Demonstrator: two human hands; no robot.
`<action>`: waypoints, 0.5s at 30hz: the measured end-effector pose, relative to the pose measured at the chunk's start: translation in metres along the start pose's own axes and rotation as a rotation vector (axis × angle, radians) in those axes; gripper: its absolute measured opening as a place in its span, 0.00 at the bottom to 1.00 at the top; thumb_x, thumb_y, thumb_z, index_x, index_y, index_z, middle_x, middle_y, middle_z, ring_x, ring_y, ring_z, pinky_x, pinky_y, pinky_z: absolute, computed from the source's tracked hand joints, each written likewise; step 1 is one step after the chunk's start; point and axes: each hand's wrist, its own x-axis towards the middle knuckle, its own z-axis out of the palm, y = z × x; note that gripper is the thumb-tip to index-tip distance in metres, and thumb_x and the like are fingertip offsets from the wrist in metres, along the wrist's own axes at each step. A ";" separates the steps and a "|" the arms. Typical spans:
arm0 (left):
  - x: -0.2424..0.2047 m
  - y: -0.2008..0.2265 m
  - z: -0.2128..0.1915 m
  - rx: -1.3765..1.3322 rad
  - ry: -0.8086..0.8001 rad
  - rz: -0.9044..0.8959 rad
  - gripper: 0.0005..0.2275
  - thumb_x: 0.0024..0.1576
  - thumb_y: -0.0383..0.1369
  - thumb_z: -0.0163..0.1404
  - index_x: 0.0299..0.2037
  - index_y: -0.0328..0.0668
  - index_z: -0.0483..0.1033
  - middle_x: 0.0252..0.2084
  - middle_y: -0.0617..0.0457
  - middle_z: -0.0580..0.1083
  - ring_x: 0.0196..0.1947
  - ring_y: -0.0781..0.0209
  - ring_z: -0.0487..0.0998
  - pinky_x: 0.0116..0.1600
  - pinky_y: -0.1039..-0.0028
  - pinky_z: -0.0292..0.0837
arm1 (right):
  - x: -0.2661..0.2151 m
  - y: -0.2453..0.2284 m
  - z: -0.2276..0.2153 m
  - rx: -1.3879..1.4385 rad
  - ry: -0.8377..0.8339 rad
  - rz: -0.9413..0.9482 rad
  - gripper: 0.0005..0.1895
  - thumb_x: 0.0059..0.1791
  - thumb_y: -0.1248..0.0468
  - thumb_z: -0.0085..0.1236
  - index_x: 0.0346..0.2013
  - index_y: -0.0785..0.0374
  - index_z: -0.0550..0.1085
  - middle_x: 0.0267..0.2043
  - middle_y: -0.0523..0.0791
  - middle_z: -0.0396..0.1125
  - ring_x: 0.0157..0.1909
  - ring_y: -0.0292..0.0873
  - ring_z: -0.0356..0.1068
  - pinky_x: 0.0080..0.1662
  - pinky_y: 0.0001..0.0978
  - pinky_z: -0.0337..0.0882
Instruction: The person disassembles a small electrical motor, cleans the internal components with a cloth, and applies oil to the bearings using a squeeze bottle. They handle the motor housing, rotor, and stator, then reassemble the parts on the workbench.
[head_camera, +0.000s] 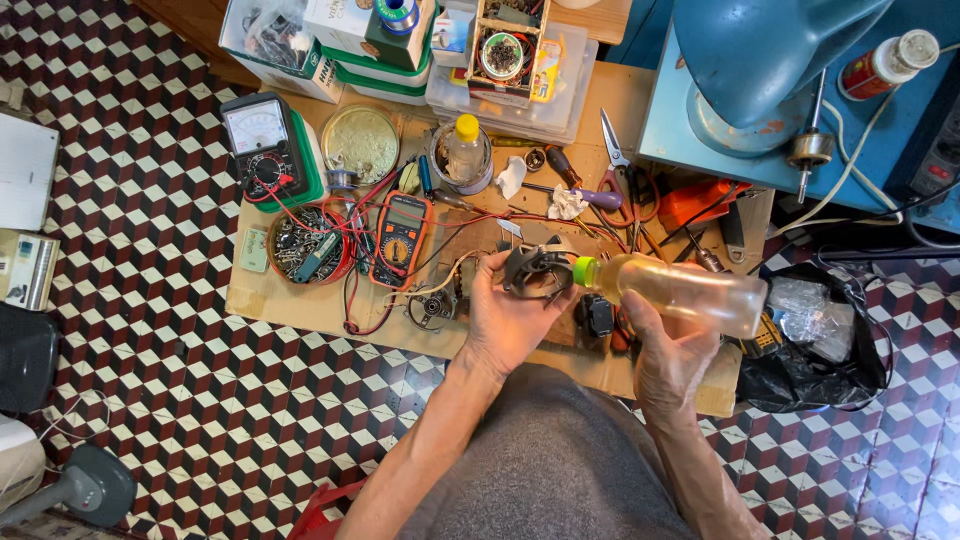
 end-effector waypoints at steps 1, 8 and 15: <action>0.000 0.001 -0.001 -0.001 -0.027 0.017 0.17 0.60 0.41 0.46 0.48 0.34 0.77 0.52 0.41 0.78 0.55 0.47 0.77 0.63 0.53 0.70 | -0.001 0.000 -0.002 0.063 0.029 0.002 0.28 0.50 0.67 0.65 0.61 0.62 0.64 0.57 0.48 0.67 0.60 0.44 0.71 0.63 0.39 0.76; 0.004 0.014 -0.014 0.131 -0.163 0.107 0.17 0.62 0.37 0.45 0.53 0.31 0.74 0.55 0.42 0.76 0.57 0.46 0.76 0.66 0.51 0.69 | 0.008 -0.006 -0.029 0.461 0.166 0.371 0.25 0.50 0.59 0.66 0.58 0.59 0.66 0.57 0.46 0.67 0.60 0.46 0.70 0.63 0.45 0.72; -0.002 0.028 -0.010 0.121 -0.178 0.043 0.26 0.60 0.37 0.42 0.68 0.30 0.66 0.64 0.38 0.72 0.58 0.48 0.76 0.67 0.57 0.68 | 0.024 -0.004 -0.033 0.550 0.197 0.448 0.29 0.49 0.57 0.66 0.60 0.60 0.65 0.61 0.48 0.67 0.64 0.49 0.68 0.66 0.46 0.70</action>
